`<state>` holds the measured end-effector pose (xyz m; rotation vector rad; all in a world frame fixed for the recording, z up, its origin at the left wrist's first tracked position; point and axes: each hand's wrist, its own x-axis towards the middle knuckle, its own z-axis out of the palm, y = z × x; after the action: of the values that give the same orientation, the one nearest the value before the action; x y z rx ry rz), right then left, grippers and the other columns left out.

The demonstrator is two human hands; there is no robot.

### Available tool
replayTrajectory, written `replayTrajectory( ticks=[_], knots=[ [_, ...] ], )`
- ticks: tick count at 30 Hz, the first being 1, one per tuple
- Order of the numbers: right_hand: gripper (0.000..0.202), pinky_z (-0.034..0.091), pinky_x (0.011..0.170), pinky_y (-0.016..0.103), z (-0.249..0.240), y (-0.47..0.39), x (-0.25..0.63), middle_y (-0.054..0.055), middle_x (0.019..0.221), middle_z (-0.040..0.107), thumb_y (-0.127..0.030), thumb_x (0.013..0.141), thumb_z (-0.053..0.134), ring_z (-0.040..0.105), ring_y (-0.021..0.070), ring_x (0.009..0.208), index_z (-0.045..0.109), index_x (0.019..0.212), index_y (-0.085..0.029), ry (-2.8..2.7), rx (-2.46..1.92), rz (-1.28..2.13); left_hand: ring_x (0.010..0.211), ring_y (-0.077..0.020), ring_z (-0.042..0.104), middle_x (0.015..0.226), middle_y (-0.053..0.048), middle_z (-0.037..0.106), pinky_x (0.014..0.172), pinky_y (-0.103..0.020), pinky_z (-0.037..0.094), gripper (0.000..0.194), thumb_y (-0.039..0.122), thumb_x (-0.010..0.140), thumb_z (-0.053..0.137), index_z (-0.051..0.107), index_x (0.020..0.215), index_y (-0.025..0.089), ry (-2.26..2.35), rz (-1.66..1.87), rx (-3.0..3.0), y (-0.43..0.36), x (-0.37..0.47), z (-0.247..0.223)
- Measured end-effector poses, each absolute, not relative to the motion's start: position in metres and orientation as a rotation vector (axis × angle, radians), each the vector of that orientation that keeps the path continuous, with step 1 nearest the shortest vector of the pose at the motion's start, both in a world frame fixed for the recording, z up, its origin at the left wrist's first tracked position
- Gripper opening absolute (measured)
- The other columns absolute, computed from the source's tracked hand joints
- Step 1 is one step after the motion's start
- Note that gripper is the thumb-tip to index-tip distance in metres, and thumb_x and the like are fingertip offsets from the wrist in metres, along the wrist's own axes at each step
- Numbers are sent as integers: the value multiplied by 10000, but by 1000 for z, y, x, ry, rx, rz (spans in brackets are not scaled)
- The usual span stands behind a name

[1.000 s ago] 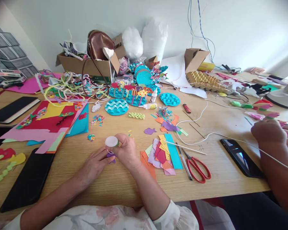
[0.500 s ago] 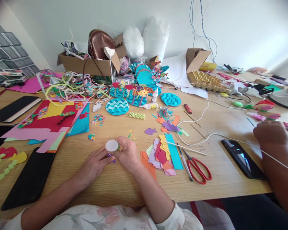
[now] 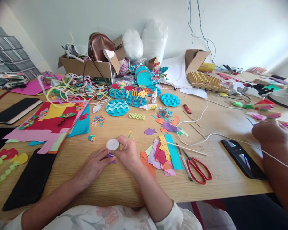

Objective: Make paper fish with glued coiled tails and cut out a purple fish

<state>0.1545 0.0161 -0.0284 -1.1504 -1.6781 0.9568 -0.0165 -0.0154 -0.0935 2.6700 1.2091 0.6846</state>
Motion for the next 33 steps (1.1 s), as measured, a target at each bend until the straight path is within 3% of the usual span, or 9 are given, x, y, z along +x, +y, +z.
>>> replayTrajectory(
  ticks=[11,22,33],
  knots=[
    [230,389,567,231,-32,18,156,-22,602,576,-381,692,667,528,131,587,580,604,-187,-1650,-1157,959,1094,-218,505,1135,-46,611,883,-380,448,250,236,913,429,658,1011,255,1205,700,2650,-16,-17,-91],
    [189,413,591,224,-37,20,156,-27,631,604,-346,670,695,551,130,608,604,642,-183,-1541,-1102,1081,985,-181,545,1036,-21,621,882,-324,409,189,281,890,470,602,1006,213,1317,643,2027,-16,-6,-69],
    [212,410,593,238,-33,22,155,-27,622,578,-344,642,708,527,134,614,570,622,-184,-1507,-1124,1120,1002,-178,534,1050,-18,613,906,-325,389,194,288,891,459,596,1011,224,1286,699,2026,-16,-7,-73]
  ],
)
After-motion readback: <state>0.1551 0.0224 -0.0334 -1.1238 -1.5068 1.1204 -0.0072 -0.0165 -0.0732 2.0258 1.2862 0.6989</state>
